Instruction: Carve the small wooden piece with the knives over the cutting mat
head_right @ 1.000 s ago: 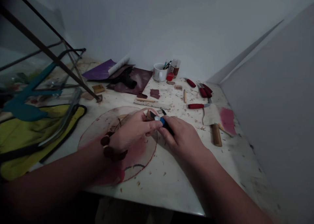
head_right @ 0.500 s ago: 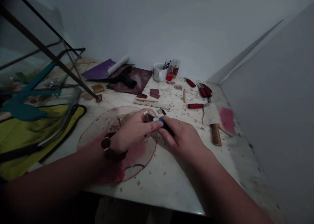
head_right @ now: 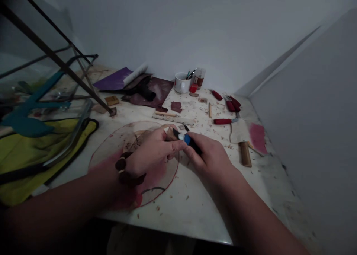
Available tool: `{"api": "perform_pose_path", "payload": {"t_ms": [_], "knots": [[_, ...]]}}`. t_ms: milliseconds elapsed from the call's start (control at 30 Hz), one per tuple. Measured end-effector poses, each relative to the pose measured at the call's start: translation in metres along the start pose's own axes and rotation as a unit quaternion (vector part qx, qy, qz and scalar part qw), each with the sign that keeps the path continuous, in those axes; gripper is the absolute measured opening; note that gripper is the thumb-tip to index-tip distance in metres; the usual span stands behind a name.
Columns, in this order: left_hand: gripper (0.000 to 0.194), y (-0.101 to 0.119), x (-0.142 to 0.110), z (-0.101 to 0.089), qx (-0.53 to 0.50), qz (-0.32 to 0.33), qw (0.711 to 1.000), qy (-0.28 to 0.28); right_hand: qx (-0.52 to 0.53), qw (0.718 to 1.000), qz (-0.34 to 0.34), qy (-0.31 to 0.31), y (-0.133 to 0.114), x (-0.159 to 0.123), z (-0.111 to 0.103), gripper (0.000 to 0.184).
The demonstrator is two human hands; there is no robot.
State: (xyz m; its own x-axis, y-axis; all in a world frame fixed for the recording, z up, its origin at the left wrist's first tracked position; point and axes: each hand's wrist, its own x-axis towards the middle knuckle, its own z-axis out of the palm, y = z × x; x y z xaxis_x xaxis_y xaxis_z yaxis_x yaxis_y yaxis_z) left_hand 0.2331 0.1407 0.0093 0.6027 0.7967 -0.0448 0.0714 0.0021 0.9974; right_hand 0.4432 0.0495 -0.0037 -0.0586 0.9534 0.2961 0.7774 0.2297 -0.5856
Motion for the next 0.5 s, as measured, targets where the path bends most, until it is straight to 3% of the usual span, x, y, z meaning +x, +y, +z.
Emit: {"api": "perform_pose_path", "payload": {"t_ms": [300,500], "knots": [[0.040,0.0036,0.0007,0.0002,0.032,0.003,0.998,-0.061,-0.012,0.998,-0.060,-0.016,-0.0008,-0.0007,-0.0034,0.028],[0.041,0.0056,0.0023,-0.0023,0.048,0.012,0.997,-0.052,-0.027,0.997,-0.060,-0.027,-0.0006,-0.0016,-0.0072,0.032]]}}
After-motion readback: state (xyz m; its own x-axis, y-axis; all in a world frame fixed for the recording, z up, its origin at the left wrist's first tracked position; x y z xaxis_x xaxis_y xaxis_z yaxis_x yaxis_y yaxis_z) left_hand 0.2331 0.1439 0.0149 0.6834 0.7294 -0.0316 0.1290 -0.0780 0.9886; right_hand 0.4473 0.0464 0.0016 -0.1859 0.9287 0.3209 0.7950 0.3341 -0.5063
